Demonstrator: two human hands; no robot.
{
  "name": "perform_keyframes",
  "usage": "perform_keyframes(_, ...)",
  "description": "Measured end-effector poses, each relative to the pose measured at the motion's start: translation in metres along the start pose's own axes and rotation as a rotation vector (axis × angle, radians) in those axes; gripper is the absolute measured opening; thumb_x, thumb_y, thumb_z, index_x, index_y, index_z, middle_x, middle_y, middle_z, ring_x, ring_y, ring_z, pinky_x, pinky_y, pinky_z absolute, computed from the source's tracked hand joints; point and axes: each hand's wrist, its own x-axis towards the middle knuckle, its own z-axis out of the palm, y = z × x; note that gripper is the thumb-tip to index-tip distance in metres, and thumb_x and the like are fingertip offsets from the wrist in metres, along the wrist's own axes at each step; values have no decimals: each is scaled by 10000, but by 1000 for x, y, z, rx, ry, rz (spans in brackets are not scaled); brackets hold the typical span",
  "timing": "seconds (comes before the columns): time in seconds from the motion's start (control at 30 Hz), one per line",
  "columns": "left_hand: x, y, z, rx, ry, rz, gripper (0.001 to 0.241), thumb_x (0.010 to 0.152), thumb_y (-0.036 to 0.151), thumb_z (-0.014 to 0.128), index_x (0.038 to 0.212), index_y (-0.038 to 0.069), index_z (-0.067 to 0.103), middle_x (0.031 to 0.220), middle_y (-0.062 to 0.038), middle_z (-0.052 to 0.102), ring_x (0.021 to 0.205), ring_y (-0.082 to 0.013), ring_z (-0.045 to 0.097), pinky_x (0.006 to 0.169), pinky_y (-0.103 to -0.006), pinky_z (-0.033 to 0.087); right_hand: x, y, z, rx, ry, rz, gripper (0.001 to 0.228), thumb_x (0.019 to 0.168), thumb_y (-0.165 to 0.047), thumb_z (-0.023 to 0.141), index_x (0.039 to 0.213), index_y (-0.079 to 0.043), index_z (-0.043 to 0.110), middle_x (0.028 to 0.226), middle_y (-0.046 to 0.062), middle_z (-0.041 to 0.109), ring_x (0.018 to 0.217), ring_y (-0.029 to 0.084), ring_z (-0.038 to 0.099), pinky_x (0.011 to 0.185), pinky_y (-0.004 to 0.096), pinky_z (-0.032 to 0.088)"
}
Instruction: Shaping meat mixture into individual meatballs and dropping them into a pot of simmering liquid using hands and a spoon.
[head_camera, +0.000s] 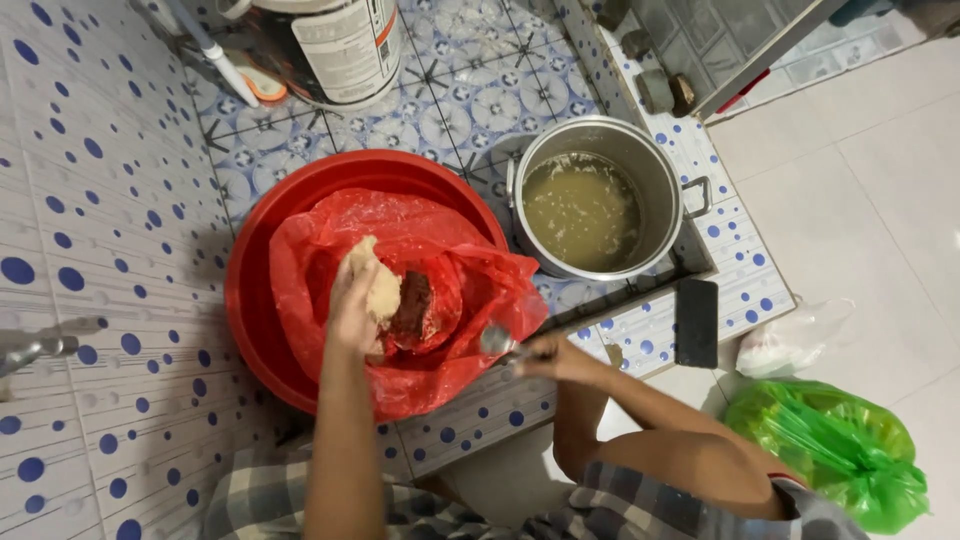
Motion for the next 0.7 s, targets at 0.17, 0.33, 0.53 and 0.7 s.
perform_keyframes(0.17,-20,19,9,-115,41,-156,681,944,642,602,1173,7,696,904,-131,685,784,-221,716,728,-366,631,6,29,18,-332,-128,191,183,866,-322,853,862,-144,811,658,-4,734,630,89,663,631,213,494)
perform_keyframes(0.33,-9,-3,-32,-396,223,-210,579,968,556,622,1149,13,706,1018,-198,747,924,-336,750,833,-522,617,18,25,39,-366,-40,211,360,890,-392,795,1073,-81,785,891,78,799,965,248,734,941,491,493)
perform_keyframes(0.53,4,-14,-39,-361,-36,-128,718,855,173,766,1486,73,438,957,-121,718,855,-272,738,577,-362,581,41,94,64,301,292,233,338,737,22,911,981,20,677,589,27,589,386,73,458,354,197,366)
perform_keyframes(0.7,7,-15,-27,-356,56,-88,306,839,113,789,1106,59,650,832,-107,702,768,-253,735,671,-369,596,46,67,72,455,289,221,195,773,116,802,826,28,636,457,6,441,309,63,359,306,205,284)
